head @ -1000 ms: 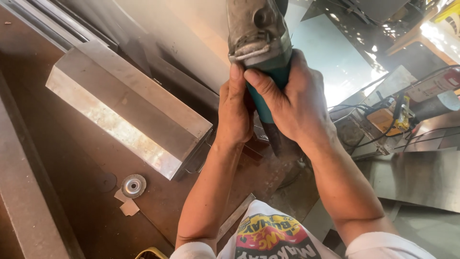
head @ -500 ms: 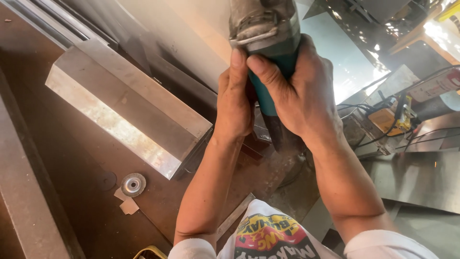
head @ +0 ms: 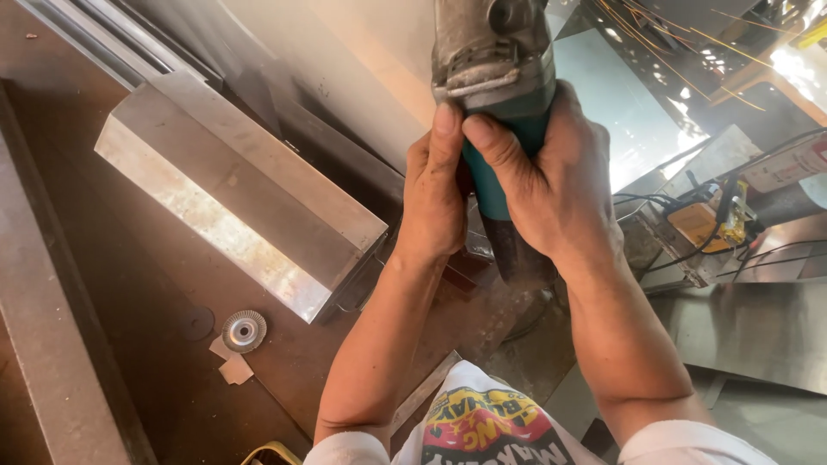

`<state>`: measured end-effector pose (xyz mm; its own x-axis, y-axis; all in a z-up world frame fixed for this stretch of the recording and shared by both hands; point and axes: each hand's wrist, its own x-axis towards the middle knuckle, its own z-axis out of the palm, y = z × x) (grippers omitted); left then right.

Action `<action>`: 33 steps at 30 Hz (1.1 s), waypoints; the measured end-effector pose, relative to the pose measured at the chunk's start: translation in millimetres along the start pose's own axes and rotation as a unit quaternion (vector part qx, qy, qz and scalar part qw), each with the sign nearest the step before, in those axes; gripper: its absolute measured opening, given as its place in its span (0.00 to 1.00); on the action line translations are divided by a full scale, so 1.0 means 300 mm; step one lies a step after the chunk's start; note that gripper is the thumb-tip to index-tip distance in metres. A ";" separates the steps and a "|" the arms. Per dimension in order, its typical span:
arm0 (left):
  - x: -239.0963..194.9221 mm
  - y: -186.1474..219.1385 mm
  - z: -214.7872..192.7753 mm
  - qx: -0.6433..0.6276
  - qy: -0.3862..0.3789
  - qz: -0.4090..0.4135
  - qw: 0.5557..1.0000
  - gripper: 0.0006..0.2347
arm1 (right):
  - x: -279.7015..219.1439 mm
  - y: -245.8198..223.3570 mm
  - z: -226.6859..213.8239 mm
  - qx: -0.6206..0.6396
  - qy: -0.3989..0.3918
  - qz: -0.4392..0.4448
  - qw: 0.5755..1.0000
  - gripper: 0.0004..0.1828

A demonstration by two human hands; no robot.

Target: Grinding and smoothing welds on a metal box using an angle grinder.

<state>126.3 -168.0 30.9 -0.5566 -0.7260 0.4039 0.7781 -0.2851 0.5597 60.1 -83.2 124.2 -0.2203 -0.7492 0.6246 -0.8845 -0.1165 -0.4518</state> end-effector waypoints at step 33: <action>-0.010 0.014 0.011 -0.011 0.011 0.003 1.000 0.32 | -0.004 0.027 -0.013 0.010 -0.042 0.026 0.999 0.37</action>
<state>130.3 -164.9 34.4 -0.5448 -0.7419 0.3909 0.7882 -0.2939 0.5408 51.6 -80.7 122.5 -0.2294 -0.8060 0.5457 -0.8642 -0.0893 -0.4952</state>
